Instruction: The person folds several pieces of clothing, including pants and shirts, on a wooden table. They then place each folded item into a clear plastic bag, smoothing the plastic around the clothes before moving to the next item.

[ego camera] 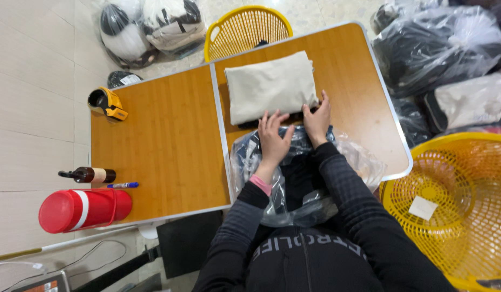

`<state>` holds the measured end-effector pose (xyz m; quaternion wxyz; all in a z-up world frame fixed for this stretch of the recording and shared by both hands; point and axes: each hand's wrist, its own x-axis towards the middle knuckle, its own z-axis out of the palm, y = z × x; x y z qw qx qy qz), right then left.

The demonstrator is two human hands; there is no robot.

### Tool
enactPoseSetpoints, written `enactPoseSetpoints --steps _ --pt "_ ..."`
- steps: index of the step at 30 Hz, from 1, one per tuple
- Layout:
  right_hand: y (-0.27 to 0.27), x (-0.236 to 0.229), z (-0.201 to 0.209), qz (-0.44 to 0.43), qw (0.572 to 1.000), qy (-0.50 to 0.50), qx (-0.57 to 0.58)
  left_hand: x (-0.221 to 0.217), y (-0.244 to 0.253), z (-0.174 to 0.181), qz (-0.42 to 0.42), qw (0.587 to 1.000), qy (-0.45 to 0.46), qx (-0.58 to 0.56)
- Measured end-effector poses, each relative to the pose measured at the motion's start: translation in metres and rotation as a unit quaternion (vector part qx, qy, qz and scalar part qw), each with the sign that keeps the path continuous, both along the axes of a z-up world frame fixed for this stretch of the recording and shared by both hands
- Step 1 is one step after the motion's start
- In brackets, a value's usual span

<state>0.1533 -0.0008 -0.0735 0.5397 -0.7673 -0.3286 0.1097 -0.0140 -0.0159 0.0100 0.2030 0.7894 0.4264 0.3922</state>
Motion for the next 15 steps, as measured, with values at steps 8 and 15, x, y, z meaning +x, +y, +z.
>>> enactPoseSetpoints --steps 8,15 --pt "0.0 0.007 -0.004 0.022 0.994 0.073 0.08 -0.001 0.005 0.057 -0.025 0.96 -0.227 -0.165" --pt "0.022 0.035 -0.001 0.079 0.955 0.273 0.086 -0.004 0.058 0.088 -0.067 0.99 0.114 -0.058"
